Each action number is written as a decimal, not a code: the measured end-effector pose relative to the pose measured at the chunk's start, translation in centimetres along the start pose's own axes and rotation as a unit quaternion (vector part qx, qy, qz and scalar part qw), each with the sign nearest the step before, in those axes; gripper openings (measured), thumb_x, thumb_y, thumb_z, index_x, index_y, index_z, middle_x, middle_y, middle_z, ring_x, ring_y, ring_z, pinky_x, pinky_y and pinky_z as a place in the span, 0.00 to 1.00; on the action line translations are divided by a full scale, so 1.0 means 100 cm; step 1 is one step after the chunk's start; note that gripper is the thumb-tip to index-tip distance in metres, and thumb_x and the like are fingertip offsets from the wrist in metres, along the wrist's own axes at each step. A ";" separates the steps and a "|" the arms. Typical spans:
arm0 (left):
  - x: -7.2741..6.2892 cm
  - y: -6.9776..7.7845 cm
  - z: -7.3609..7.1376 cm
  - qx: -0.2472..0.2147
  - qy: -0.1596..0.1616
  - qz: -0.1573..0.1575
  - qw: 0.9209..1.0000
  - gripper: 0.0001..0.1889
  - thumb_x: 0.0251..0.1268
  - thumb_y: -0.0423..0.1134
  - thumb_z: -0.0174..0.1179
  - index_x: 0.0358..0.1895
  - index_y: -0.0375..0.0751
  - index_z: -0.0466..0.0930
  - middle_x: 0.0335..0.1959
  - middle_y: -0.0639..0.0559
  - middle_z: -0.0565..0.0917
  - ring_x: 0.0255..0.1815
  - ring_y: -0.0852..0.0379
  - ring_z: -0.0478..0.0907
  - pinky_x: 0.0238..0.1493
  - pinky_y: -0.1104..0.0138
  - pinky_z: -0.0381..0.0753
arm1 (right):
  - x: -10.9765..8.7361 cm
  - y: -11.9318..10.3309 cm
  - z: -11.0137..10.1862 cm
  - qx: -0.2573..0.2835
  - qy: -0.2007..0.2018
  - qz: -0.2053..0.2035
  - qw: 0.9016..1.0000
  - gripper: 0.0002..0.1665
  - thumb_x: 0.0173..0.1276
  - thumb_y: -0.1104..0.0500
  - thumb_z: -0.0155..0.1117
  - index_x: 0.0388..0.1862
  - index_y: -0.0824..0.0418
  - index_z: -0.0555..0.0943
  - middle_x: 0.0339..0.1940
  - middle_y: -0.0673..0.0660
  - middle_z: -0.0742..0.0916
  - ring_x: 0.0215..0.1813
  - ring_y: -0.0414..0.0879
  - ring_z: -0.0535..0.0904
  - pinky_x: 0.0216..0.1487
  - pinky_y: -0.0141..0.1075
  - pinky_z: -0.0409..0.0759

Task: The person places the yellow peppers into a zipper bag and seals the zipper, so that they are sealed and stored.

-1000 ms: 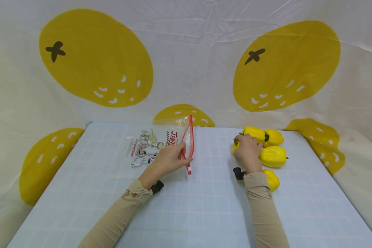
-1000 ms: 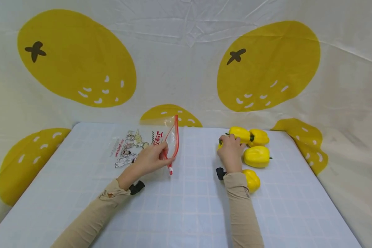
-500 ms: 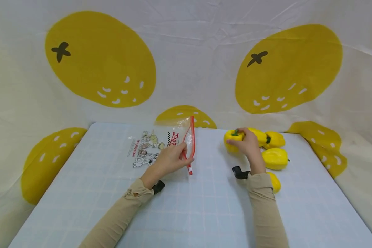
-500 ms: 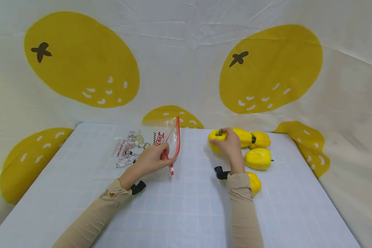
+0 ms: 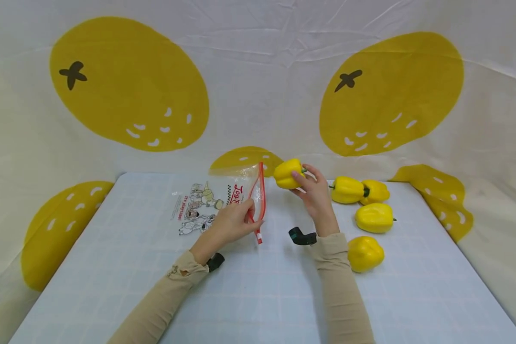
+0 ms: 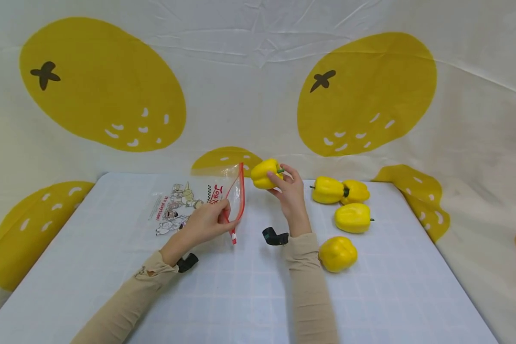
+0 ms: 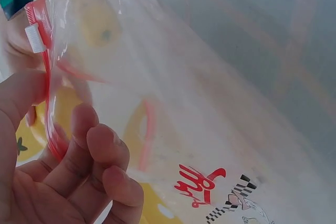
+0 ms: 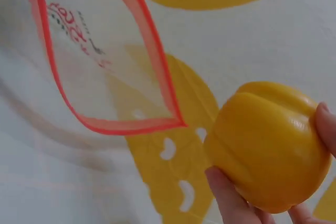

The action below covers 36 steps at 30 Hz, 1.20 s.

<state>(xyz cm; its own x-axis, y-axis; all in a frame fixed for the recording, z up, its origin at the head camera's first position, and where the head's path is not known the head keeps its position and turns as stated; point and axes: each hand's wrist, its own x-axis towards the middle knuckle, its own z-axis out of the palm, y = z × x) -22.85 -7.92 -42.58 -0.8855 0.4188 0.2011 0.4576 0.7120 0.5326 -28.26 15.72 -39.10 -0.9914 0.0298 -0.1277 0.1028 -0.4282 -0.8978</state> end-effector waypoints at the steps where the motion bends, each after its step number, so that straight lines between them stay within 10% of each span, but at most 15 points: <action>1: 0.000 0.000 0.000 -0.002 -0.001 0.000 1.000 0.18 0.60 0.48 0.69 0.29 0.48 0.67 0.17 0.56 0.68 0.17 0.59 0.65 0.21 0.69 0.59 | 0.001 0.005 0.002 0.016 -0.010 0.013 1.000 0.37 0.69 0.65 0.65 0.73 0.57 0.62 0.64 0.61 0.73 0.59 0.53 0.73 0.65 0.50 0.71; 8: 0.000 0.000 -0.001 -0.014 0.010 0.023 1.000 0.16 0.59 0.45 0.69 0.29 0.48 0.67 0.16 0.58 0.68 0.17 0.60 0.65 0.21 0.70 0.60 | 0.004 0.044 0.003 0.001 -0.084 0.070 0.994 0.38 0.68 0.74 0.56 0.76 0.61 0.61 0.68 0.63 0.70 0.59 0.55 0.72 0.64 0.46 0.73; 15: -0.002 -0.001 0.001 -0.003 0.018 0.055 0.998 0.15 0.57 0.42 0.69 0.30 0.49 0.68 0.17 0.59 0.67 0.18 0.61 0.63 0.22 0.71 0.58 | 0.006 0.063 0.005 -0.063 -0.113 0.036 0.991 0.37 0.63 0.76 0.60 0.71 0.65 0.66 0.66 0.60 0.70 0.55 0.53 0.74 0.52 0.37 0.80; 36: 0.001 0.001 0.002 0.002 -0.022 0.092 0.996 0.12 0.56 0.41 0.67 0.31 0.44 0.72 0.17 0.60 0.66 0.18 0.63 0.62 0.21 0.72 0.58 | 0.008 0.079 0.011 -0.279 -0.085 -0.031 0.956 0.40 0.61 0.67 0.71 0.72 0.53 0.70 0.63 0.61 0.73 0.49 0.52 0.73 0.46 0.36 0.72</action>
<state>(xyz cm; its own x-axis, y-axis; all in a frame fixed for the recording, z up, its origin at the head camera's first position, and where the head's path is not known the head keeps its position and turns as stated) -22.83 -7.67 -42.65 -0.7823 0.5668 0.2583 0.6121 0.6229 0.4871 -28.36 11.33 -45.87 -0.9910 -0.1279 -0.0395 0.0242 0.1192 -0.9926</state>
